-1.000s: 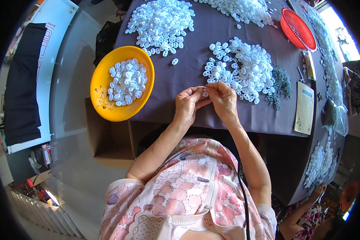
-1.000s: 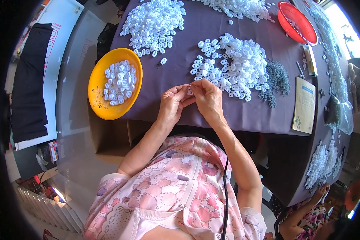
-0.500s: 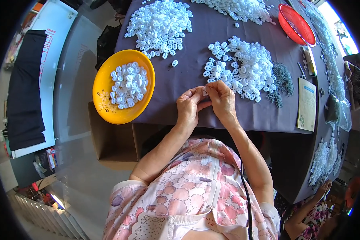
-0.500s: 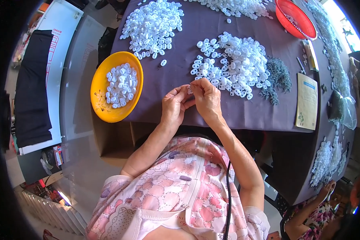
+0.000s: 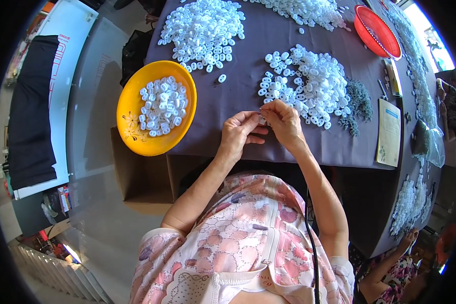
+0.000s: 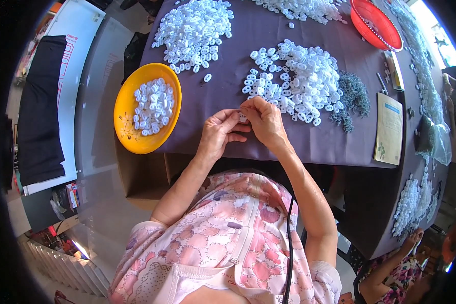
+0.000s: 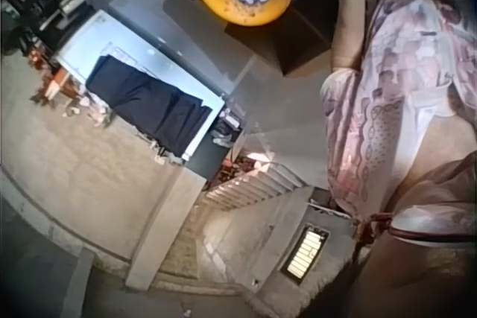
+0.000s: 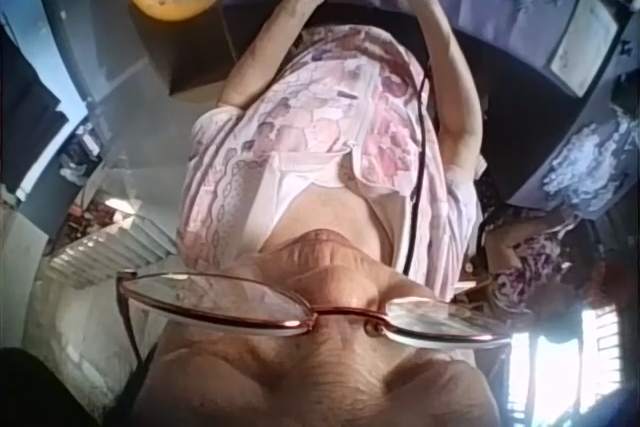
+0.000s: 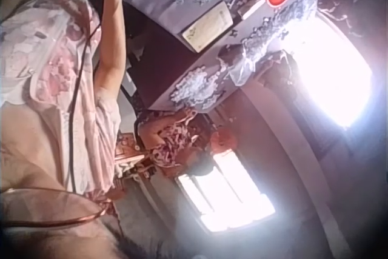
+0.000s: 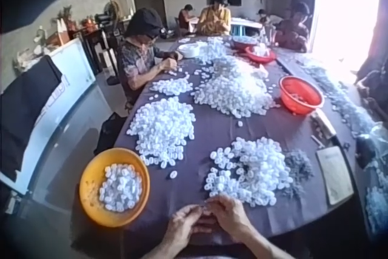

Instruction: The person assembles plastic cord locks by hand, inserting inner pieces into outer toggle sleeves and placing the assembled cord locks onto the table.

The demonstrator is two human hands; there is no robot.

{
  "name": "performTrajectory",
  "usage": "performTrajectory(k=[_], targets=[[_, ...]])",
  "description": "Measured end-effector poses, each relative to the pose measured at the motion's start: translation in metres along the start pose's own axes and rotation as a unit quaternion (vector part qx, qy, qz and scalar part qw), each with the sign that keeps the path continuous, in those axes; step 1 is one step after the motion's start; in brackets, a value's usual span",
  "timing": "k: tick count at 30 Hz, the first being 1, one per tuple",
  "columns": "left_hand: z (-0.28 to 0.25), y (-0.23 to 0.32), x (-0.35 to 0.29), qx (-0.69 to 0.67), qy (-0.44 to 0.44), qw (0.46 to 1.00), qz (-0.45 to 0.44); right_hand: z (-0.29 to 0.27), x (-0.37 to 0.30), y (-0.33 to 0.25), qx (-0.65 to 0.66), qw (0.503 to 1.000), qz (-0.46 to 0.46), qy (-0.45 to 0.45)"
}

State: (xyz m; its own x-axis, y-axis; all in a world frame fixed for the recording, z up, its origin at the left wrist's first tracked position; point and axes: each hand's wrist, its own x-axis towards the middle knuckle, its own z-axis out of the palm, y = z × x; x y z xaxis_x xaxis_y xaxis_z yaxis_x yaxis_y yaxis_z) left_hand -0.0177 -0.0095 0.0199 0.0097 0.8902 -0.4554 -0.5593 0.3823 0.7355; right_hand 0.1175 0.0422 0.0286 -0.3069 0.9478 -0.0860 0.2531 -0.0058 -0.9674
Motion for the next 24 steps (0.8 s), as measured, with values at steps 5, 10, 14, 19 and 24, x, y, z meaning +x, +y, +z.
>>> performTrajectory(k=[5,10,14,19,24], targets=[[-0.004,0.004,0.005,0.144,0.001,0.989,0.045,0.0,-0.001,0.001,-0.014,1.0,-0.007,-0.024],[-0.007,0.002,0.007,0.122,-0.009,0.991,0.049,0.002,-0.003,-0.002,-0.003,1.0,0.005,0.002],[-0.008,0.001,0.007,0.126,0.009,0.991,0.039,0.003,-0.006,0.005,0.005,1.0,0.008,0.027],[-0.009,0.002,0.008,0.112,0.011,0.993,0.034,0.001,-0.018,0.005,-0.081,0.984,-0.104,0.123],[-0.008,0.001,0.006,0.13,0.013,0.99,0.044,0.01,-0.029,-0.002,-0.135,0.98,-0.094,0.115]])
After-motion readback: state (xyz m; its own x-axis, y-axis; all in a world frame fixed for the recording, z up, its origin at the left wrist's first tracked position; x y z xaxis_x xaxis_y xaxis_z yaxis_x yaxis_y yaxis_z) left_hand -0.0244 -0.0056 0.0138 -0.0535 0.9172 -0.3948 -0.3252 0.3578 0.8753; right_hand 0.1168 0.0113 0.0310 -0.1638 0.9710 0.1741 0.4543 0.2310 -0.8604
